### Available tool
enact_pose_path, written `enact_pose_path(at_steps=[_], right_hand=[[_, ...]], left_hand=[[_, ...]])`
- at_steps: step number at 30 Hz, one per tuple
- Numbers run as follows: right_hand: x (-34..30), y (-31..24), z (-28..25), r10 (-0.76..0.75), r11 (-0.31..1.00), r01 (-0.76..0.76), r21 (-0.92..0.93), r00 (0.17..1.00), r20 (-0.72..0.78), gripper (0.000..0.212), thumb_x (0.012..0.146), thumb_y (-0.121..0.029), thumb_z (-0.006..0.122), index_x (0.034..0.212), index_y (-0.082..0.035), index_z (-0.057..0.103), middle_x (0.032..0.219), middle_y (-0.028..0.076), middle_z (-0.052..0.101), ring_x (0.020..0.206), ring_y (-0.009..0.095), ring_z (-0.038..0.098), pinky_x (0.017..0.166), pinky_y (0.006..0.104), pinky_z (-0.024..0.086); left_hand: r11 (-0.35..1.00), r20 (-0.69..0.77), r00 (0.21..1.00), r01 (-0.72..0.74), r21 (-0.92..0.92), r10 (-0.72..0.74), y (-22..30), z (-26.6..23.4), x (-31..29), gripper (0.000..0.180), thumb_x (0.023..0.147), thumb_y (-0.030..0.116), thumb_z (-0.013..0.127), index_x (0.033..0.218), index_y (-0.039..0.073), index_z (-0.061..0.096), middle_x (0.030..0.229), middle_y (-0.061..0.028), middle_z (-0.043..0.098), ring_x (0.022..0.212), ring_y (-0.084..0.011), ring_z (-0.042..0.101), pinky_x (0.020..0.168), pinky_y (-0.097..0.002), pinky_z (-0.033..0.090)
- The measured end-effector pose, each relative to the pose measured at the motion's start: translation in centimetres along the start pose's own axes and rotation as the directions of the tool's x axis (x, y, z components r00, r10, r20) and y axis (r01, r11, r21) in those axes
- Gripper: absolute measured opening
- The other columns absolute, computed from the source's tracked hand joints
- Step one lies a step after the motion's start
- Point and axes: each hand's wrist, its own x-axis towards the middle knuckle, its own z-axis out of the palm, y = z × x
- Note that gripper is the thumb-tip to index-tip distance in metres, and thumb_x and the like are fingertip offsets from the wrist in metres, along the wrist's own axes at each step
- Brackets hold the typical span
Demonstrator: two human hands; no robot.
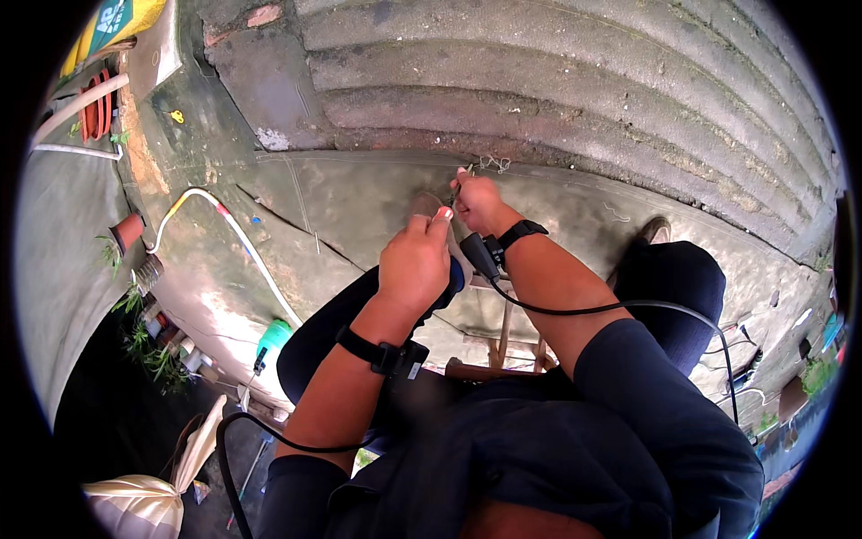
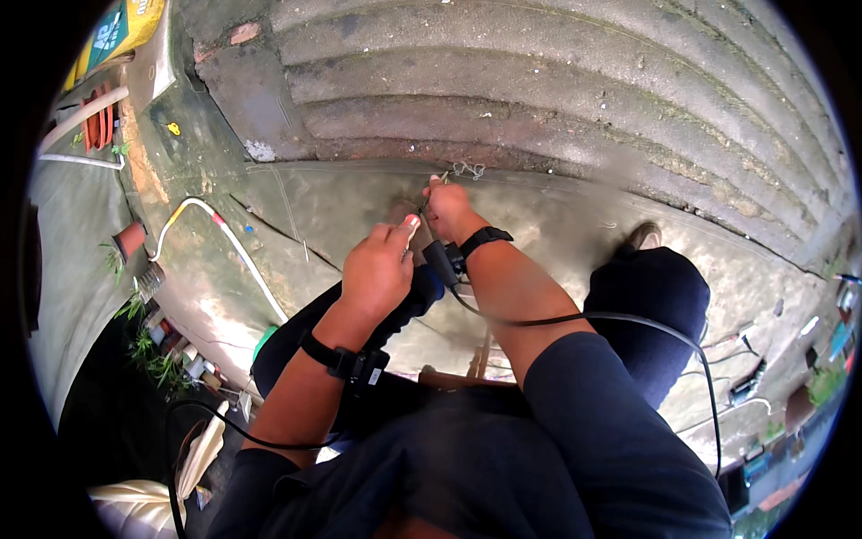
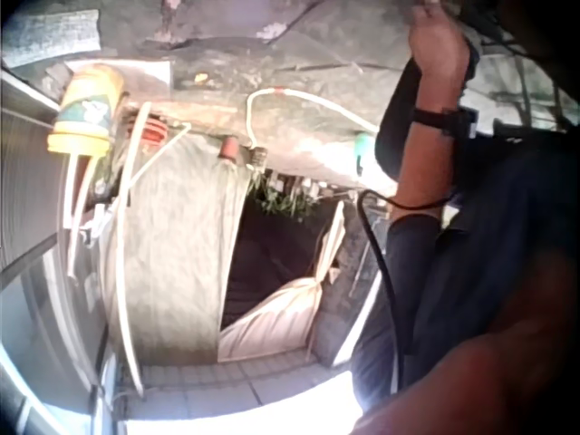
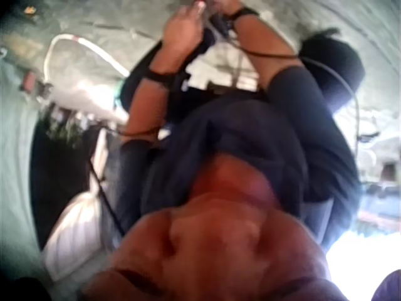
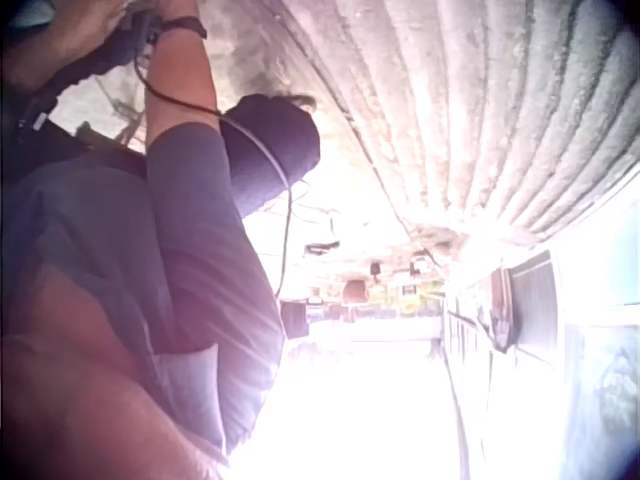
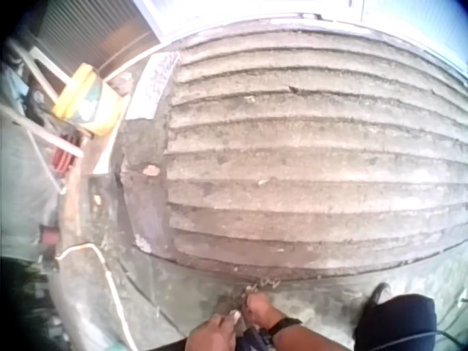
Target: The person uses a screwdriver to pry apart and adjust small metal rings on a key chain. They hold the chain in one hand and manipulate the tool with the other while sitting on a stool outdoors.
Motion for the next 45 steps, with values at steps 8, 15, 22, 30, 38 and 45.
enact_pose_path(at_steps=[8, 15, 22, 30, 38, 45], right_hand=[[-2.3, -0.8, 0.7, -0.084, 0.982, 0.081, -0.173, 0.996, -0.007, 0.033, 0.101, -0.036, 0.046, 0.085, -0.009, 0.051, 0.053, 0.000, 0.035, 0.044, 0.013, 0.030, 0.040, 0.0292, 0.023], [8.2, 3.8, -3.7, -0.842, 0.239, 0.968, 0.080, 0.165, 0.514, 0.033, 0.102, -0.036, 0.045, 0.087, -0.008, 0.051, 0.053, 0.000, 0.034, 0.044, 0.013, 0.031, 0.040, 0.0297, 0.022], [9.7, 3.7, -2.9, -0.833, 0.029, 0.989, 0.145, -0.056, 0.550, 0.034, 0.102, -0.038, 0.044, 0.087, -0.008, 0.051, 0.055, 0.000, 0.035, 0.045, 0.012, 0.031, 0.040, 0.0288, 0.023], [-0.9, 0.8, 0.7, -0.148, 0.981, 0.150, -0.126, 0.989, 0.026, 0.036, 0.101, -0.040, 0.048, 0.084, -0.009, 0.054, 0.055, -0.001, 0.036, 0.043, 0.012, 0.030, 0.039, 0.0277, 0.024], [-2.1, 1.0, 0.6, -0.030, 0.978, 0.026, 0.207, 0.999, 0.017, 0.036, 0.100, -0.042, 0.049, 0.085, -0.010, 0.055, 0.055, -0.001, 0.036, 0.044, 0.011, 0.030, 0.040, 0.0277, 0.022], [7.9, 3.7, -3.3, -0.895, 0.252, 0.959, 0.131, 0.179, 0.408, 0.032, 0.102, -0.038, 0.043, 0.092, -0.010, 0.054, 0.052, -0.002, 0.034, 0.042, 0.011, 0.027, 0.039, 0.0290, 0.019]], left_hand=[[0.772, -0.092, 0.914, 0.276, -0.572, -0.395, -1.0, 0.3, 0.2, 0.035, 0.086, 0.015, 0.067, 0.117, 0.001, 0.058, 0.101, -0.0118, 0.066, 0.081, -0.0202, 0.066, 0.063, -0.0327, 0.051], [0.669, 0.215, 0.874, 0.475, -0.571, -0.436, -0.1, -1.8, 1.4, 0.032, 0.088, 0.020, 0.067, 0.111, 0.000, 0.058, 0.100, -0.0135, 0.066, 0.075, -0.0234, 0.065, 0.060, -0.0331, 0.050], [0.867, -0.098, 0.942, 0.252, -0.430, -0.322, 0.3, -1.8, 0.4, 0.035, 0.087, 0.022, 0.067, 0.113, 0.001, 0.058, 0.100, -0.0193, 0.066, 0.081, -0.0366, 0.065, 0.071, -0.0414, 0.052], [0.969, -0.103, 0.973, 0.189, -0.158, -0.206, -0.1, -1.3, -0.5, 0.031, 0.087, 0.018, 0.065, 0.112, 0.002, 0.057, 0.095, -0.0191, 0.062, 0.082, -0.0401, 0.062, 0.072, -0.0442, 0.051], [0.977, -0.270, 0.955, 0.067, -0.205, -0.122, 0.4, -0.6, 0.0, 0.038, 0.081, 0.016, 0.071, 0.112, 0.002, 0.056, 0.102, -0.0167, 0.062, 0.088, -0.0364, 0.063, 0.075, -0.0413, 0.052], [0.896, -0.059, 0.952, 0.260, -0.360, -0.300, 0.8, -0.6, 1.3, 0.036, 0.086, 0.025, 0.068, 0.110, 0.001, 0.056, 0.093, -0.0186, 0.066, 0.083, -0.0369, 0.065, 0.073, -0.0419, 0.052]])
